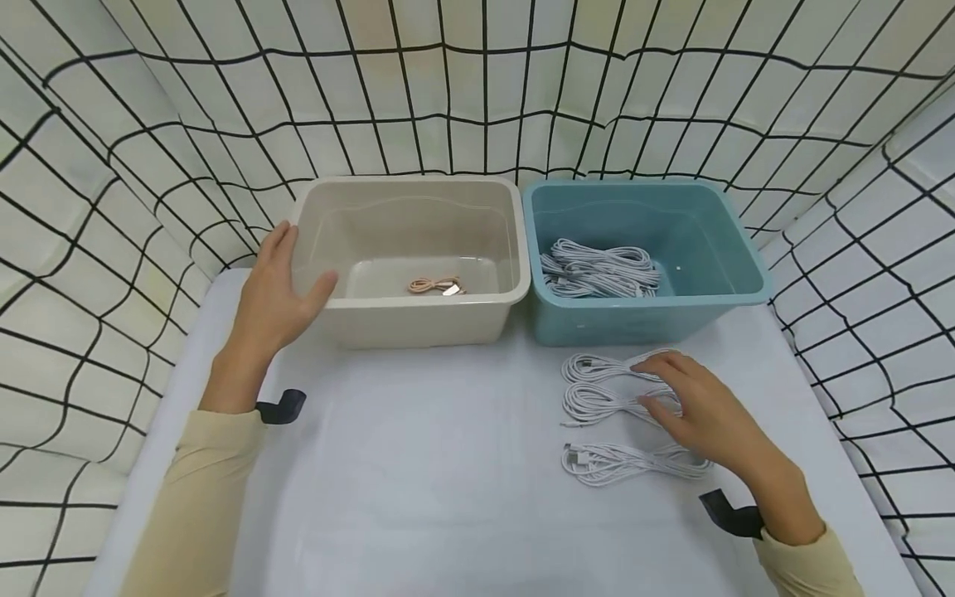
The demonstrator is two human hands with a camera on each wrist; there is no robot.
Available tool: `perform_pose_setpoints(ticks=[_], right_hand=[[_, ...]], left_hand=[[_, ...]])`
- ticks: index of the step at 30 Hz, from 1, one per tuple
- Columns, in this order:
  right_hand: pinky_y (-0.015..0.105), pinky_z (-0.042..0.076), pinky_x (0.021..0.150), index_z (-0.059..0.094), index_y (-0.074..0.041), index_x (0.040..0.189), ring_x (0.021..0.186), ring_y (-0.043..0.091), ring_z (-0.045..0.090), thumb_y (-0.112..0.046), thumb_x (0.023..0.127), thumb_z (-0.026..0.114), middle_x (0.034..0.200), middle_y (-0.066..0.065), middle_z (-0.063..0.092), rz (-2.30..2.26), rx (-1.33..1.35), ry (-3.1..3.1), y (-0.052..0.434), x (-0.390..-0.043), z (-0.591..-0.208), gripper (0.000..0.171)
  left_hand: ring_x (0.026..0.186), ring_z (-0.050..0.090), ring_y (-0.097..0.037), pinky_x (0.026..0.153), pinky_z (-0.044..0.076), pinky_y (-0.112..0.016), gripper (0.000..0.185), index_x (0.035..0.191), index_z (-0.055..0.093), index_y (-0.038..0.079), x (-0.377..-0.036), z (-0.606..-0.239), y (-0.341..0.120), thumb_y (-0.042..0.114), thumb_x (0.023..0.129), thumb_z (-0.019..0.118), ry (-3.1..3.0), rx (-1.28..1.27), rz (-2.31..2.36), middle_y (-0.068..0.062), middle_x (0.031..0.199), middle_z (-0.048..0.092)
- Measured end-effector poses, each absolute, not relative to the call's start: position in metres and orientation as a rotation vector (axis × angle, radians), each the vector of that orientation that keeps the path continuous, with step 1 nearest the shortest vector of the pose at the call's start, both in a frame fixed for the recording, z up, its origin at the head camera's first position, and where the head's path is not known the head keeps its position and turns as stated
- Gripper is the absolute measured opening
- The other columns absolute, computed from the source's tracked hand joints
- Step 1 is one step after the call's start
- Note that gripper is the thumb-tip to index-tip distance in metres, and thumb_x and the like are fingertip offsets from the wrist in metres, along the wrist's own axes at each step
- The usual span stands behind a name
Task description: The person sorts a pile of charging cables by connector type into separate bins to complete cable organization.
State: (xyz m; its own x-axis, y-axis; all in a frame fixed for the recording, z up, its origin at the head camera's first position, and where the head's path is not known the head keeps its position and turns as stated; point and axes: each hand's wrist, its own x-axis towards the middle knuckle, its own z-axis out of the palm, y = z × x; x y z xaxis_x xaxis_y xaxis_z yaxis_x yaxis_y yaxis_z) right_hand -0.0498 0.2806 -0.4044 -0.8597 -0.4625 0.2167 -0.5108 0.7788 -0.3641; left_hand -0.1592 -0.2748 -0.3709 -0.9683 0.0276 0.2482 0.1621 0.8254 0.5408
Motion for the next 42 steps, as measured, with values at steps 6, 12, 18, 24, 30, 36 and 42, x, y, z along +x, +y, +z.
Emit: perform_pose_setpoints(ticks=[6,12,18,24,30,36,42], right_hand=[[0.058,0.056,0.099,0.070,-0.004,0.129,0.119,0.038,0.068,-0.008,0.090,0.083,0.128,0.014,0.070,0.680,0.752,-2.992,0.273,-0.047,-0.436,0.041],[0.057,0.056,0.098,0.069,-0.002,0.130,0.118,0.038,0.068,-0.007,0.088,0.084,0.127,0.015,0.069,0.661,0.783,-2.935,0.268,-0.040,-0.463,0.045],[0.057,0.056,0.097,0.067,0.000,0.133,0.117,0.038,0.067,-0.007,0.087,0.086,0.126,0.015,0.069,0.646,0.790,-2.912,0.270,-0.043,-0.471,0.050],[0.057,0.055,0.097,0.065,0.000,0.138,0.116,0.038,0.067,-0.008,0.087,0.086,0.124,0.015,0.070,0.686,0.728,-2.916,0.271,-0.041,-0.479,0.055],[0.058,0.054,0.098,0.067,-0.002,0.136,0.115,0.038,0.067,-0.008,0.087,0.086,0.122,0.014,0.072,0.679,0.693,-2.903,0.269,-0.041,-0.485,0.053],[0.056,0.055,0.097,0.070,-0.004,0.132,0.114,0.036,0.068,-0.004,0.087,0.084,0.121,0.012,0.072,0.710,0.682,-2.910,0.268,-0.042,-0.487,0.047],[0.053,0.058,0.093,0.071,0.000,0.128,0.110,0.036,0.069,0.004,0.087,0.080,0.116,0.014,0.071,0.648,0.715,-2.895,0.267,-0.044,-0.484,0.042]], left_hand=[[0.150,0.037,-0.053,0.114,0.035,-0.074,0.088,0.166,0.026,-0.001,-0.158,-0.371,-0.276,0.044,0.099,0.060,-2.762,-0.134,-0.839,-0.018,0.174,0.021],[0.151,0.033,-0.053,0.115,0.032,-0.074,0.088,0.167,0.022,-0.001,-0.158,-0.371,-0.276,0.045,0.100,0.057,-2.792,-0.137,-0.856,-0.018,0.175,0.017],[0.149,0.036,-0.054,0.115,0.033,-0.074,0.088,0.167,0.024,0.000,-0.157,-0.369,-0.276,0.045,0.099,0.059,-2.778,-0.121,-0.852,-0.017,0.175,0.019],[0.151,0.034,-0.053,0.116,0.032,-0.074,0.088,0.166,0.025,-0.001,-0.158,-0.370,-0.273,0.044,0.099,0.059,-2.765,-0.133,-0.871,-0.018,0.175,0.020],[0.153,0.032,-0.052,0.118,0.031,-0.073,0.089,0.166,0.024,-0.001,-0.159,-0.372,-0.273,0.045,0.099,0.059,-2.769,-0.129,-0.849,-0.018,0.174,0.020],[0.152,0.033,-0.053,0.117,0.032,-0.072,0.089,0.166,0.024,-0.001,-0.157,-0.373,-0.276,0.046,0.099,0.059,-2.776,-0.130,-0.840,-0.018,0.175,0.020],[0.152,0.033,-0.052,0.118,0.031,-0.072,0.089,0.167,0.024,0.000,-0.156,-0.371,-0.276,0.047,0.099,0.058,-2.775,-0.135,-0.865,-0.016,0.175,0.019]])
